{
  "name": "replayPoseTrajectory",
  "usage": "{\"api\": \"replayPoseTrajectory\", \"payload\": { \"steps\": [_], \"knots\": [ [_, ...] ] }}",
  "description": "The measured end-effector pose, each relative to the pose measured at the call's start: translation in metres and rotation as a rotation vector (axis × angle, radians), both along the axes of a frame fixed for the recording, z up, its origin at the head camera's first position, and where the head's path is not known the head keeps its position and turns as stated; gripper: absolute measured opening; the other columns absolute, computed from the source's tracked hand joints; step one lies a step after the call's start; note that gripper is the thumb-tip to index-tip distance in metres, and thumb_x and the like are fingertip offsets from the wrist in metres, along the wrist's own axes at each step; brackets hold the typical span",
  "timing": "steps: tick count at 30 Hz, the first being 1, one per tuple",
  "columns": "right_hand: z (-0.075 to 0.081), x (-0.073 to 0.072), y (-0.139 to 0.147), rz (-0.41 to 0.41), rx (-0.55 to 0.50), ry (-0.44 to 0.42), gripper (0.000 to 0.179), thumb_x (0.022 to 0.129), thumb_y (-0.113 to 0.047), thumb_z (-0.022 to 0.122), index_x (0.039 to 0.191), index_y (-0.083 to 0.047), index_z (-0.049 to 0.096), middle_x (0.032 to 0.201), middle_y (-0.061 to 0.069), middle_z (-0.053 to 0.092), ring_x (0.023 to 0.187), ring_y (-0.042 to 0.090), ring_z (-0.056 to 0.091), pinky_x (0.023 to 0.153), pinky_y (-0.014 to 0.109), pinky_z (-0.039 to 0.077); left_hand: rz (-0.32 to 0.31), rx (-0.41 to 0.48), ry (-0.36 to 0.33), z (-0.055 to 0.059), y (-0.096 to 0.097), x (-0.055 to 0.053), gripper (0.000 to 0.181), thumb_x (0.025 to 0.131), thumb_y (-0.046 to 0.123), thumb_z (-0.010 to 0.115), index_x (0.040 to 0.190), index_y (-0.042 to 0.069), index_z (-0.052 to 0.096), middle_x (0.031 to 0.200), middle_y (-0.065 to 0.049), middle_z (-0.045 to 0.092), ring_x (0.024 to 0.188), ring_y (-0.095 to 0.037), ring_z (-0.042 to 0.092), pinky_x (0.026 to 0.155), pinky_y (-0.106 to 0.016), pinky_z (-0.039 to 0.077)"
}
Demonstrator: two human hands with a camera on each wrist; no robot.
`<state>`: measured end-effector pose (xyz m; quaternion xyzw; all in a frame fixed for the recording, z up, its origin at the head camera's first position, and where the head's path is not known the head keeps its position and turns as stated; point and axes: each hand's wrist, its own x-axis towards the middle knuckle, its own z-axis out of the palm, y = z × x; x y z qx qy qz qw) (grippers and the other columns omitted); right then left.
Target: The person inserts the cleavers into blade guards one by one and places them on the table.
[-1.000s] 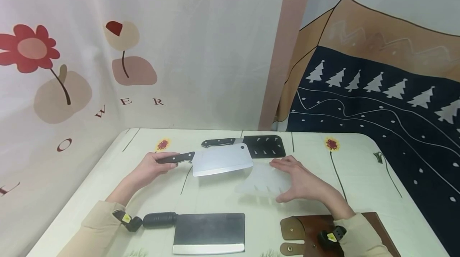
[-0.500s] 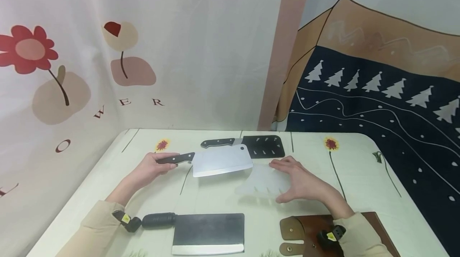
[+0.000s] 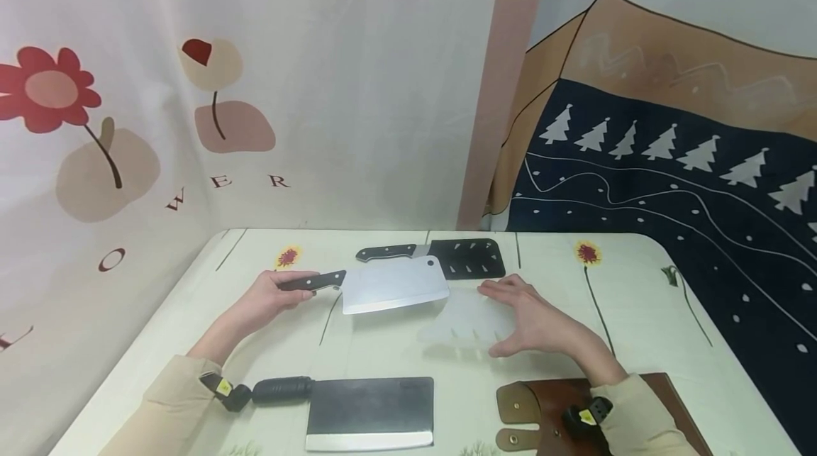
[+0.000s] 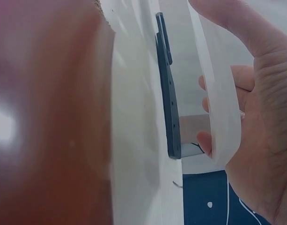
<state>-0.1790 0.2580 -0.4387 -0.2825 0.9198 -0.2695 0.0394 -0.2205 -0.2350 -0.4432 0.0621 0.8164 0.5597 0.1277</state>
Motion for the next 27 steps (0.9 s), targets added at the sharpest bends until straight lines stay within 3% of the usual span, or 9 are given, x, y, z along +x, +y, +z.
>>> {"api": "replayPoseTrajectory", "payload": {
  "steps": [8, 17, 27],
  "knots": [
    [0.000, -0.001, -0.003, -0.036, -0.043, 0.056, 0.091, 0.064, -0.033, 0.096, 0.142, -0.002, 0.060, 0.137, 0.017, 0.058, 0.121, 0.033, 0.047, 0.096, 0.058, 0.048, -0.046, 0.013, -0.005, -0.002, -0.003, 0.000, 0.048, 0.089, 0.008, 0.079, 0.134, 0.001, 0.067, 0.094, -0.008, 0.067, 0.070, -0.019, 0.049, 0.060, -0.028, 0.040],
    [0.004, -0.003, 0.000, -0.070, -0.082, 0.080, 0.091, 0.063, -0.031, 0.097, 0.141, -0.001, 0.060, 0.135, 0.016, 0.058, 0.123, 0.036, 0.049, 0.095, 0.062, 0.047, -0.114, 0.028, 0.008, -0.002, -0.007, 0.000, 0.050, 0.090, 0.006, 0.075, 0.139, 0.002, 0.064, 0.109, -0.026, 0.071, 0.078, -0.019, 0.053, 0.063, -0.027, 0.042],
    [0.005, -0.008, 0.008, -0.061, -0.081, 0.076, 0.088, 0.062, -0.032, 0.097, 0.137, -0.003, 0.064, 0.135, 0.017, 0.061, 0.123, 0.036, 0.050, 0.094, 0.062, 0.046, -0.325, 0.082, 0.012, -0.004, -0.011, 0.003, 0.048, 0.092, 0.001, 0.072, 0.138, -0.005, 0.060, 0.104, -0.026, 0.069, 0.081, -0.014, 0.056, 0.064, -0.025, 0.047]
  ]
}}
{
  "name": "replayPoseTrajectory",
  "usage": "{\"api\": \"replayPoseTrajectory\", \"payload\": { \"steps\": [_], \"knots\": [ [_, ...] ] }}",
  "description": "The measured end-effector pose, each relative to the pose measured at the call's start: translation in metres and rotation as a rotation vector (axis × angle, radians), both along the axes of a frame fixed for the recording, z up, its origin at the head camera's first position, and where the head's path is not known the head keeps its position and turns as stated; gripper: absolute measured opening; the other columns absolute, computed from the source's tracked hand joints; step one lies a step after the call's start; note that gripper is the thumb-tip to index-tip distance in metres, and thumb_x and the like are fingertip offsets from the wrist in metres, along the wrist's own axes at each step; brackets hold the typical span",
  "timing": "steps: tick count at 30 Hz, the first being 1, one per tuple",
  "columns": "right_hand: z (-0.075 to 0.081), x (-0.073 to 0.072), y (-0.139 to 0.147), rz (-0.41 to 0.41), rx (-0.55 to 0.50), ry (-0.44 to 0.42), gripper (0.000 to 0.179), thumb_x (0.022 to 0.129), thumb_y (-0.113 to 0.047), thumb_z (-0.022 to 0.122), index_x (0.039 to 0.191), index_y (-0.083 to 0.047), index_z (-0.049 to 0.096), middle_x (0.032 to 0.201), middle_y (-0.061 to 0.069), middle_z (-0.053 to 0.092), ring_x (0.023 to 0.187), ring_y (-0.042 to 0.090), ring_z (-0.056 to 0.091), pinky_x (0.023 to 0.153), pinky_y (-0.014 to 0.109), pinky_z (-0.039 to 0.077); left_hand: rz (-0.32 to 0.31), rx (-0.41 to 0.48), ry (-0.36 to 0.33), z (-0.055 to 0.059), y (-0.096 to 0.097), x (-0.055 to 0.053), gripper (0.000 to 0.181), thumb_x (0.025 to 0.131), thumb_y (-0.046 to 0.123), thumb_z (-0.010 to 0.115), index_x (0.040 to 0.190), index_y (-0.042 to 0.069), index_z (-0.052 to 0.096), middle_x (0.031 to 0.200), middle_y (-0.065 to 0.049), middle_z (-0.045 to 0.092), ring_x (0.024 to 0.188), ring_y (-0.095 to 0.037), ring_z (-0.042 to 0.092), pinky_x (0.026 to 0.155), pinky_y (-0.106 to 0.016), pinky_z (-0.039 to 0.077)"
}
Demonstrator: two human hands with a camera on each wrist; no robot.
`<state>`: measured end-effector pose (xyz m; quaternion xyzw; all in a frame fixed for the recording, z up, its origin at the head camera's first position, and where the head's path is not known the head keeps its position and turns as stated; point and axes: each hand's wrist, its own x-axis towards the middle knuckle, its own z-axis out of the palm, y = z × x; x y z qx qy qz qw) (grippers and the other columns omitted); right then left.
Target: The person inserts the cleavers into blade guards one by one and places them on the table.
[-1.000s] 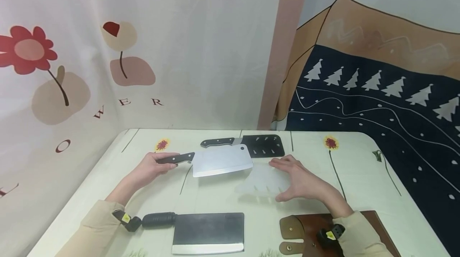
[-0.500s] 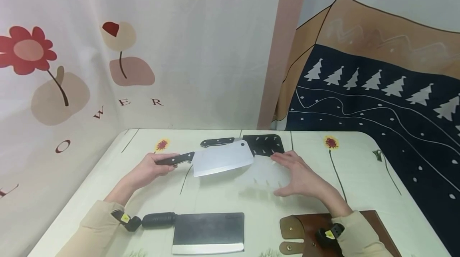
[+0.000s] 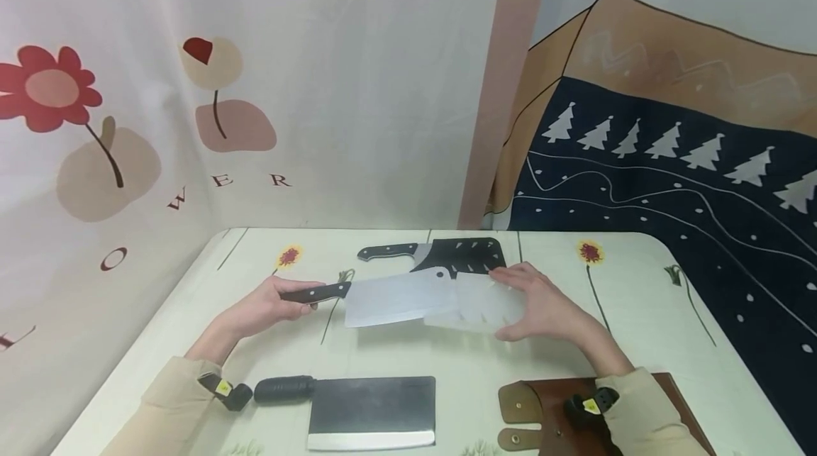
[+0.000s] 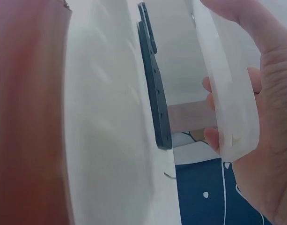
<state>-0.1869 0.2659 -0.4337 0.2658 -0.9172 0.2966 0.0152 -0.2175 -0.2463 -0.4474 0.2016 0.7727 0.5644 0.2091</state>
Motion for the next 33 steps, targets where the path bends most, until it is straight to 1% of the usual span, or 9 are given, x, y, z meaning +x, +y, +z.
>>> {"api": "replayPoseTrajectory", "payload": {
  "steps": [4, 9, 11, 13, 16, 21, 27, 30, 33],
  "knots": [
    [-0.001, 0.000, 0.000, 0.029, -0.003, -0.014, 0.087, 0.060, -0.035, 0.096, 0.136, -0.006, 0.065, 0.130, 0.012, 0.062, 0.119, 0.034, 0.053, 0.091, 0.057, 0.049, -0.047, -0.022, 0.004, -0.001, -0.004, -0.001, 0.047, 0.091, 0.000, 0.072, 0.137, -0.005, 0.062, 0.100, -0.023, 0.070, 0.081, -0.012, 0.057, 0.064, -0.023, 0.046],
    [0.001, 0.005, -0.005, 0.115, -0.033, -0.002, 0.087, 0.059, -0.036, 0.096, 0.135, -0.005, 0.066, 0.130, 0.007, 0.063, 0.117, 0.026, 0.054, 0.087, 0.044, 0.052, -0.126, -0.022, -0.011, 0.001, -0.012, -0.005, 0.046, 0.090, -0.002, 0.071, 0.136, -0.005, 0.063, 0.097, -0.017, 0.070, 0.070, -0.009, 0.049, 0.063, -0.021, 0.042],
    [0.002, 0.007, -0.008, 0.145, -0.046, 0.018, 0.086, 0.060, -0.034, 0.096, 0.134, -0.005, 0.066, 0.130, 0.007, 0.063, 0.118, 0.022, 0.054, 0.086, 0.040, 0.053, -0.149, 0.001, -0.028, 0.001, -0.015, -0.005, 0.046, 0.090, -0.004, 0.071, 0.135, -0.005, 0.063, 0.096, -0.014, 0.070, 0.067, -0.008, 0.045, 0.062, -0.021, 0.040],
    [0.004, 0.009, -0.009, 0.157, -0.048, 0.047, 0.085, 0.060, -0.034, 0.096, 0.134, -0.005, 0.066, 0.130, 0.007, 0.064, 0.117, 0.020, 0.053, 0.086, 0.039, 0.053, -0.166, 0.037, -0.048, 0.001, -0.016, -0.006, 0.046, 0.090, -0.005, 0.070, 0.135, -0.004, 0.064, 0.096, -0.015, 0.070, 0.067, -0.008, 0.045, 0.062, -0.021, 0.040],
    [0.005, 0.011, -0.009, 0.150, -0.049, 0.072, 0.085, 0.060, -0.034, 0.096, 0.134, -0.005, 0.066, 0.130, 0.007, 0.064, 0.117, 0.019, 0.053, 0.086, 0.040, 0.052, -0.175, 0.090, -0.076, -0.002, -0.017, -0.006, 0.045, 0.090, -0.008, 0.068, 0.134, 0.003, 0.068, 0.097, -0.018, 0.070, 0.070, -0.008, 0.047, 0.063, -0.021, 0.041],
    [0.004, 0.014, -0.008, 0.118, -0.004, 0.069, 0.087, 0.063, -0.039, 0.094, 0.137, -0.005, 0.064, 0.133, 0.009, 0.062, 0.119, 0.024, 0.052, 0.089, 0.049, 0.051, -0.173, 0.156, -0.083, -0.005, -0.016, -0.006, 0.050, 0.090, -0.011, 0.065, 0.130, 0.018, 0.073, 0.098, -0.016, 0.071, 0.077, -0.008, 0.054, 0.064, -0.020, 0.043],
    [0.005, 0.015, -0.010, 0.052, 0.026, 0.029, 0.092, 0.068, -0.045, 0.091, 0.143, -0.004, 0.057, 0.141, 0.018, 0.057, 0.127, 0.039, 0.046, 0.096, 0.071, 0.042, -0.149, 0.192, -0.068, -0.005, -0.017, -0.003, 0.052, 0.090, -0.015, 0.062, 0.130, 0.017, 0.073, 0.099, -0.017, 0.071, 0.084, -0.010, 0.059, 0.067, -0.020, 0.047],
    [0.005, 0.015, -0.012, 0.031, 0.015, 0.031, 0.093, 0.065, -0.044, 0.092, 0.143, -0.004, 0.058, 0.141, 0.018, 0.057, 0.128, 0.038, 0.046, 0.096, 0.070, 0.042, -0.103, 0.150, -0.057, -0.003, -0.017, -0.002, 0.047, 0.089, -0.011, 0.067, 0.131, 0.009, 0.071, 0.102, -0.020, 0.072, 0.086, -0.011, 0.061, 0.068, -0.021, 0.049],
    [0.004, 0.016, -0.013, 0.021, -0.008, 0.052, 0.094, 0.062, -0.041, 0.095, 0.140, -0.003, 0.061, 0.140, 0.016, 0.058, 0.126, 0.035, 0.048, 0.094, 0.068, 0.044, -0.033, 0.070, -0.038, 0.000, -0.014, -0.002, 0.044, 0.088, -0.006, 0.073, 0.131, -0.002, 0.068, 0.106, -0.021, 0.072, 0.084, -0.011, 0.061, 0.068, -0.023, 0.049]
  ]
}}
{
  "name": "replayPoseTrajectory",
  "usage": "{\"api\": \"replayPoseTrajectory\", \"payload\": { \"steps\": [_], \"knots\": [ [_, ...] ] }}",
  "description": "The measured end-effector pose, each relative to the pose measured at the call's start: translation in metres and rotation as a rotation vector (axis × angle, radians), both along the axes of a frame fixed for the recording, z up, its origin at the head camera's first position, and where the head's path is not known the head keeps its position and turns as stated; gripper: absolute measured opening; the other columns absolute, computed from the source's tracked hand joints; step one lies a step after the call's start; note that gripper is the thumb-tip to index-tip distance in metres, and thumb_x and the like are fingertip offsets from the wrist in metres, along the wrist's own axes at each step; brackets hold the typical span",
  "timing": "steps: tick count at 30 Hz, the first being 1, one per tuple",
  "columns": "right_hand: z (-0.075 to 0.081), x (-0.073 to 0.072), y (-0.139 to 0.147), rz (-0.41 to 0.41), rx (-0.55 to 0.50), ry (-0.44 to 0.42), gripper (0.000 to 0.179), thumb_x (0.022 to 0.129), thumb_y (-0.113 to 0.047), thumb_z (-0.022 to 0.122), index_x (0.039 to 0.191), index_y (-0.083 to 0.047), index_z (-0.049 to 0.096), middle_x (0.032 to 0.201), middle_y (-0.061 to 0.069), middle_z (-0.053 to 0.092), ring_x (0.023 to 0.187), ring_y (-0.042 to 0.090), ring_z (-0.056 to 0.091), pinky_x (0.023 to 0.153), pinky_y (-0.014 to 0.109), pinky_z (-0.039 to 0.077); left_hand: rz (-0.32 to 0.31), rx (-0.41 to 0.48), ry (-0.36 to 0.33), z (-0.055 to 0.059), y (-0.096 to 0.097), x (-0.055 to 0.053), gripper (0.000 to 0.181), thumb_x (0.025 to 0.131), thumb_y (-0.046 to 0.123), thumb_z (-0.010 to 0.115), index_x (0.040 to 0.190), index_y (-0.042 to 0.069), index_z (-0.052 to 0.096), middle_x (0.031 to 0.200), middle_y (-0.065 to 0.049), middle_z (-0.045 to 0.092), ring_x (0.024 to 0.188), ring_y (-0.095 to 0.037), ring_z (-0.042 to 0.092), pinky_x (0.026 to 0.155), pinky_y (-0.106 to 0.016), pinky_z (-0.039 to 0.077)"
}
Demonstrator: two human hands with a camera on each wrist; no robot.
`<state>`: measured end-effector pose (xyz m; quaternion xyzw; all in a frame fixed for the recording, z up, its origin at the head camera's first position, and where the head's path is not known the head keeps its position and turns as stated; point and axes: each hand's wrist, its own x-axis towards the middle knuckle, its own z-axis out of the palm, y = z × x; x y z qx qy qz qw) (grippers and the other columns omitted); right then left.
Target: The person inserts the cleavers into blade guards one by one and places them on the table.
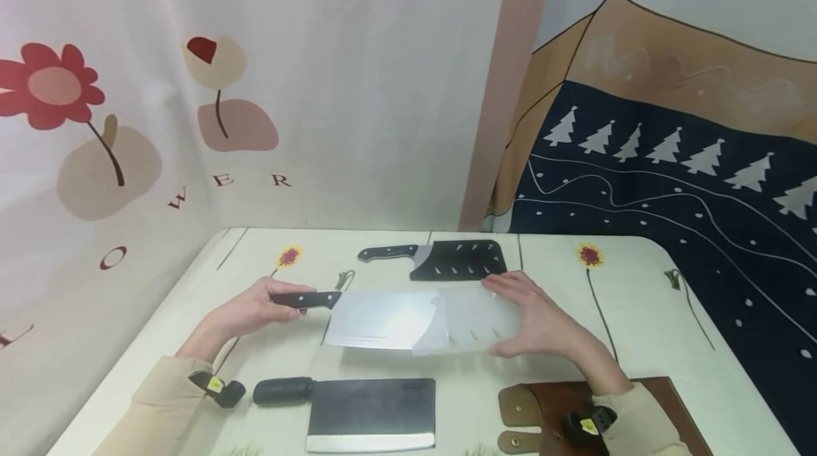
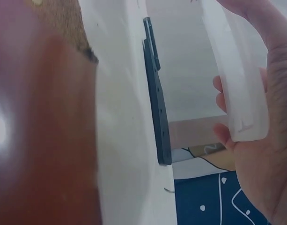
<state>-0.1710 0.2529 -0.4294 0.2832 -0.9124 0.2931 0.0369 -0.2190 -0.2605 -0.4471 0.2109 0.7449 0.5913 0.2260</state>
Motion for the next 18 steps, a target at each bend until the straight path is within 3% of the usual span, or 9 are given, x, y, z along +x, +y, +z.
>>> {"api": "replayPoseTrajectory", "payload": {
  "steps": [5, 12, 18],
  "knots": [
    [-0.001, 0.001, 0.000, -0.007, -0.016, 0.009, 0.093, 0.062, -0.041, 0.095, 0.140, -0.003, 0.062, 0.139, 0.016, 0.059, 0.125, 0.034, 0.047, 0.093, 0.069, 0.043, 0.088, -0.103, 0.026, 0.005, 0.005, 0.001, 0.045, 0.088, 0.003, 0.078, 0.130, -0.007, 0.066, 0.103, -0.013, 0.069, 0.073, -0.012, 0.053, 0.062, -0.024, 0.045],
    [-0.006, -0.001, -0.003, -0.077, -0.041, -0.020, 0.092, 0.063, -0.038, 0.095, 0.140, -0.001, 0.061, 0.140, 0.018, 0.056, 0.126, 0.038, 0.047, 0.095, 0.068, 0.042, 0.112, -0.099, 0.047, 0.007, 0.011, 0.001, 0.041, 0.091, 0.003, 0.074, 0.130, -0.007, 0.066, 0.105, -0.014, 0.066, 0.072, -0.015, 0.052, 0.062, -0.028, 0.045],
    [-0.007, -0.001, -0.007, -0.112, -0.054, -0.040, 0.094, 0.063, -0.036, 0.096, 0.141, 0.001, 0.060, 0.143, 0.021, 0.054, 0.128, 0.040, 0.045, 0.099, 0.070, 0.037, 0.167, -0.136, 0.059, 0.009, 0.015, 0.001, 0.041, 0.090, 0.007, 0.077, 0.128, -0.004, 0.069, 0.100, -0.013, 0.066, 0.070, -0.017, 0.053, 0.062, -0.029, 0.046]
  ]
}}
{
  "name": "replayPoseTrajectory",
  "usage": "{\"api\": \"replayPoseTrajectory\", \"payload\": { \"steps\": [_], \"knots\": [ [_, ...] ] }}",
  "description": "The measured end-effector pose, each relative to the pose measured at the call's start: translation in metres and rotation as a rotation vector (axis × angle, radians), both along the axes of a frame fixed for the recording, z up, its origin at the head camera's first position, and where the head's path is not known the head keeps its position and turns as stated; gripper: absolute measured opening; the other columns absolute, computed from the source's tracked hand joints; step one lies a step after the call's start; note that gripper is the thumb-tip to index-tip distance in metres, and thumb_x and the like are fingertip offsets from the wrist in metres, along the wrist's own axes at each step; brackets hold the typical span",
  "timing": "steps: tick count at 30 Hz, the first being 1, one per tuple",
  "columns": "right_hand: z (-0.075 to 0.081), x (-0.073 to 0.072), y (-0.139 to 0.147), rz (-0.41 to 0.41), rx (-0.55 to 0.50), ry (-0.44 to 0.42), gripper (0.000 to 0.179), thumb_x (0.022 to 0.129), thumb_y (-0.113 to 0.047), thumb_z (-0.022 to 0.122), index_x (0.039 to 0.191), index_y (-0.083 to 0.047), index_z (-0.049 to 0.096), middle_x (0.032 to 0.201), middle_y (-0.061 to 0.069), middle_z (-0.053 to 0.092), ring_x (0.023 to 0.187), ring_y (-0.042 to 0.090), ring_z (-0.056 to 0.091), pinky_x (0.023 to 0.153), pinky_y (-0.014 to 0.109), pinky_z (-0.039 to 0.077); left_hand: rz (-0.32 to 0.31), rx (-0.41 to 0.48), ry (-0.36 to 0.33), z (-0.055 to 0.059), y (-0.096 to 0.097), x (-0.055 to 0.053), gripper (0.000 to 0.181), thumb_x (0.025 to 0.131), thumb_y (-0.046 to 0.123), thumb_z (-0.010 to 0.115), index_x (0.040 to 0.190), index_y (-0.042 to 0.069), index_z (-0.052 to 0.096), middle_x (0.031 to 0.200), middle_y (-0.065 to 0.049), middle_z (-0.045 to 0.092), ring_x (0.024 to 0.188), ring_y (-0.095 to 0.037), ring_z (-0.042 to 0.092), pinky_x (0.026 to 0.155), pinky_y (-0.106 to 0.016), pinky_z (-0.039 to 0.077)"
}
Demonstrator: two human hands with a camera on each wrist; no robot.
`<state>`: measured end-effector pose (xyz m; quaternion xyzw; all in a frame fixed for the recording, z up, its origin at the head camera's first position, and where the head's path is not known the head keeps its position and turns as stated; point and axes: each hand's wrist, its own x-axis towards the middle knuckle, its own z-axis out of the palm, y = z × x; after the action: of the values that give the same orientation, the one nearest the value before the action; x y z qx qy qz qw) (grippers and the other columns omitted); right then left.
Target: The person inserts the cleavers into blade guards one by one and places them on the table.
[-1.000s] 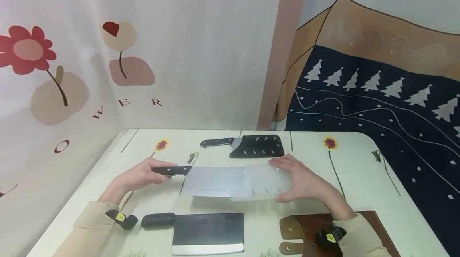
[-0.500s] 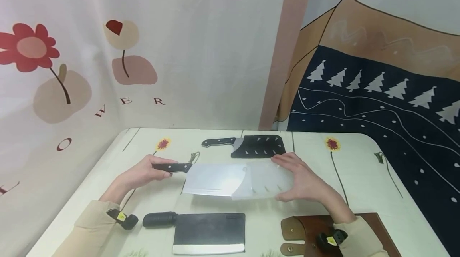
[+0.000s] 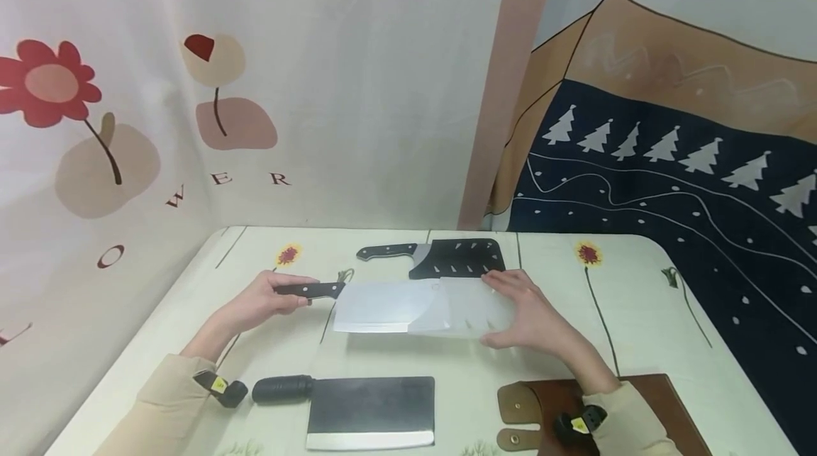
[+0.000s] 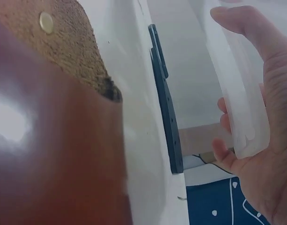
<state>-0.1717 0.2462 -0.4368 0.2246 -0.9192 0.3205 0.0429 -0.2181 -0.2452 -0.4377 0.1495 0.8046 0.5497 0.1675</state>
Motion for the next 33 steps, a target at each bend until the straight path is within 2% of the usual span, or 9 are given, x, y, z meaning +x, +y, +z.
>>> {"api": "replayPoseTrajectory", "payload": {
  "steps": [4, 8, 13, 17, 21, 25, 29, 33],
  "knots": [
    [-0.001, 0.001, -0.001, 0.009, 0.010, 0.001, 0.094, 0.065, -0.038, 0.095, 0.143, -0.001, 0.058, 0.145, 0.020, 0.054, 0.129, 0.040, 0.043, 0.099, 0.071, 0.038, 0.028, 0.022, -0.001, -0.002, -0.001, 0.000, 0.041, 0.090, 0.006, 0.078, 0.128, -0.006, 0.068, 0.089, -0.012, 0.063, 0.064, -0.015, 0.046, 0.059, -0.027, 0.040],
    [0.002, 0.001, -0.001, 0.038, 0.052, 0.002, 0.099, 0.063, -0.037, 0.097, 0.146, -0.002, 0.055, 0.148, 0.018, 0.052, 0.131, 0.038, 0.042, 0.099, 0.070, 0.041, 0.018, 0.079, 0.012, -0.002, -0.005, 0.001, 0.041, 0.091, 0.002, 0.075, 0.129, -0.011, 0.065, 0.089, -0.013, 0.063, 0.064, -0.013, 0.046, 0.059, -0.026, 0.039],
    [0.007, 0.001, 0.000, 0.079, 0.095, 0.020, 0.098, 0.062, -0.030, 0.098, 0.145, -0.002, 0.055, 0.147, 0.018, 0.052, 0.130, 0.036, 0.043, 0.098, 0.065, 0.045, -0.055, 0.180, -0.019, -0.001, -0.009, 0.002, 0.040, 0.093, 0.000, 0.072, 0.130, -0.014, 0.062, 0.094, -0.015, 0.065, 0.062, -0.012, 0.043, 0.057, -0.025, 0.036],
    [0.012, 0.003, 0.001, 0.081, 0.099, 0.010, 0.093, 0.063, -0.029, 0.097, 0.144, -0.002, 0.058, 0.144, 0.018, 0.055, 0.127, 0.035, 0.045, 0.096, 0.064, 0.047, -0.128, 0.226, -0.079, 0.000, -0.011, 0.002, 0.037, 0.093, -0.002, 0.071, 0.130, -0.003, 0.068, 0.107, -0.020, 0.064, 0.058, -0.010, 0.039, 0.053, -0.023, 0.032],
    [0.014, 0.003, 0.003, 0.113, 0.096, -0.015, 0.093, 0.063, -0.030, 0.097, 0.144, -0.005, 0.059, 0.141, 0.015, 0.057, 0.125, 0.033, 0.046, 0.094, 0.062, 0.048, -0.186, 0.218, -0.109, 0.001, -0.012, 0.000, 0.038, 0.090, -0.004, 0.072, 0.127, 0.006, 0.073, 0.103, -0.022, 0.064, 0.055, -0.008, 0.035, 0.051, -0.023, 0.029],
    [0.015, 0.002, 0.003, 0.169, 0.075, -0.025, 0.093, 0.061, -0.030, 0.096, 0.144, -0.007, 0.060, 0.141, 0.012, 0.057, 0.123, 0.029, 0.046, 0.092, 0.059, 0.049, -0.228, 0.195, -0.113, 0.003, -0.012, -0.002, 0.039, 0.091, -0.008, 0.069, 0.128, 0.002, 0.071, 0.094, -0.014, 0.066, 0.054, -0.008, 0.031, 0.051, -0.023, 0.026],
    [0.016, 0.002, 0.002, 0.174, 0.067, -0.024, 0.092, 0.062, -0.029, 0.096, 0.143, -0.007, 0.060, 0.141, 0.013, 0.057, 0.123, 0.028, 0.047, 0.092, 0.059, 0.049, -0.209, 0.187, -0.112, 0.004, -0.012, -0.001, 0.039, 0.091, -0.006, 0.070, 0.130, -0.004, 0.067, 0.094, -0.014, 0.066, 0.053, -0.010, 0.031, 0.050, -0.025, 0.025],
    [0.019, 0.002, 0.002, 0.151, 0.079, -0.037, 0.093, 0.061, -0.031, 0.096, 0.143, -0.007, 0.060, 0.141, 0.016, 0.057, 0.123, 0.032, 0.049, 0.092, 0.060, 0.049, -0.173, 0.151, -0.081, 0.005, -0.008, -0.001, 0.041, 0.092, 0.000, 0.073, 0.132, -0.005, 0.066, 0.095, -0.015, 0.065, 0.053, -0.011, 0.032, 0.050, -0.026, 0.026]
  ]
}}
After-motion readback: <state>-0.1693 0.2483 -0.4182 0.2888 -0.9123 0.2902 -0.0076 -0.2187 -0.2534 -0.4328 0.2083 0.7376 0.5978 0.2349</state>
